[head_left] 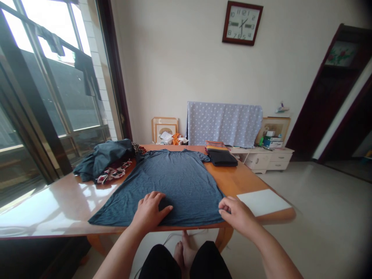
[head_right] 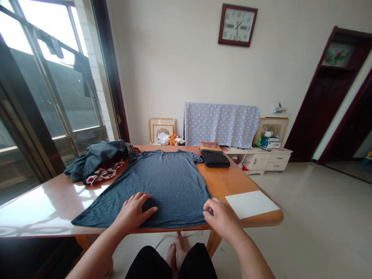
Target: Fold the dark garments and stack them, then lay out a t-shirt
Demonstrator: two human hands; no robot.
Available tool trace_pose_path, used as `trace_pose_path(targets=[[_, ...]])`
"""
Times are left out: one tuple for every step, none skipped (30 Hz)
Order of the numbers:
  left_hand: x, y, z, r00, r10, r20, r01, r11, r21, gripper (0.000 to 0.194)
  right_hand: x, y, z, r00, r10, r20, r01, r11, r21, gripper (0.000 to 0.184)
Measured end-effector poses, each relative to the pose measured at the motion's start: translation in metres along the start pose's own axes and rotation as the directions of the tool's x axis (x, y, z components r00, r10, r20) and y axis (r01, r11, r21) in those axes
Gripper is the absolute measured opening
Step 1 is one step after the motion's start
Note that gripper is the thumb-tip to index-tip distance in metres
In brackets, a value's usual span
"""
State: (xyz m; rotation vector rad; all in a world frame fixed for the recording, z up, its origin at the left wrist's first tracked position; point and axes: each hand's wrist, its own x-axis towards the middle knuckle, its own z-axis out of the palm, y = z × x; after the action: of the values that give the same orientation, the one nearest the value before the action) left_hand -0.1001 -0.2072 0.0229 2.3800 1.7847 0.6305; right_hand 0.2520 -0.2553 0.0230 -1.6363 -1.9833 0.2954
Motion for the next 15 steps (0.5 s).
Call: trace_pose_path(targets=[[0.0,0.005,-0.003,0.999,0.03,0.022,-0.029,0.999,-0.037,0.036,0.0,-0.009,0.004,0.999,-0.046,0.011,0.045,0.998,0.04,0.006],[-0.001,0.01,-0.006,0.996,0.071,0.051,-0.066,0.994,-0.086,0.029,-0.001,-0.018,0.009,0.996,-0.088,0.024,0.086,0.994,0.067,0.006],[-0.002,0.016,-0.009,0.989,0.118,0.085,-0.105,0.984,-0.144,0.022,-0.001,-0.027,0.013,0.992,-0.123,0.038,0.119,0.99,0.08,0.006],[-0.004,0.021,-0.011,0.979,0.168,0.118,-0.142,0.969,-0.202,0.018,-0.001,-0.035,0.017,0.987,-0.155,0.053,0.15,0.985,0.084,0.007],[-0.006,0.025,-0.012,0.966,0.213,0.147,-0.172,0.953,-0.251,0.015,-0.002,-0.042,0.021,0.981,-0.18,0.071,0.175,0.981,0.079,0.008],[-0.008,0.029,-0.013,0.954,0.248,0.17,-0.194,0.939,-0.282,0.014,-0.002,-0.047,0.024,0.976,-0.197,0.09,0.191,0.979,0.069,0.009],[-0.009,0.032,-0.014,0.944,0.27,0.188,-0.208,0.933,-0.293,0.015,-0.001,-0.05,0.027,0.973,-0.204,0.106,0.199,0.978,0.056,0.01],[-0.011,0.034,-0.014,0.939,0.278,0.201,-0.214,0.933,-0.289,0.016,-0.001,-0.053,0.029,0.972,-0.202,0.118,0.198,0.979,0.042,0.011],[-0.013,0.035,-0.013,0.937,0.278,0.212,-0.215,0.936,-0.278,0.018,0.0,-0.054,0.031,0.973,-0.193,0.125,0.191,0.981,0.03,0.011],[-0.013,0.036,-0.013,0.937,0.272,0.217,-0.211,0.94,-0.266,0.019,0.001,-0.054,0.032,0.975,-0.183,0.129,0.182,0.983,0.022,0.01],[-0.014,0.036,-0.012,0.939,0.266,0.217,-0.207,0.944,-0.258,0.02,0.001,-0.053,0.033,0.976,-0.176,0.13,0.175,0.984,0.017,0.009],[-0.014,0.035,-0.011,0.941,0.261,0.214,-0.204,0.945,-0.254,0.02,0.002,-0.053,0.034,0.977,-0.172,0.129,0.172,0.985,0.015,0.008],[-0.014,0.035,-0.01,0.942,0.259,0.212,-0.203,0.946,-0.254,0.019,0.003,-0.052,0.035,0.977,-0.173,0.128,0.172,0.985,0.015,0.009],[-0.013,0.034,-0.009,0.943,0.261,0.209,-0.204,0.944,-0.258,0.018,0.004,-0.052,0.035,0.976,-0.176,0.129,0.175,0.984,0.017,0.01],[-0.013,0.034,-0.008,0.942,0.265,0.207,-0.207,0.942,-0.262,0.017,0.004,-0.051,0.035,0.975,-0.179,0.129,0.178,0.984,0.022,0.011]])
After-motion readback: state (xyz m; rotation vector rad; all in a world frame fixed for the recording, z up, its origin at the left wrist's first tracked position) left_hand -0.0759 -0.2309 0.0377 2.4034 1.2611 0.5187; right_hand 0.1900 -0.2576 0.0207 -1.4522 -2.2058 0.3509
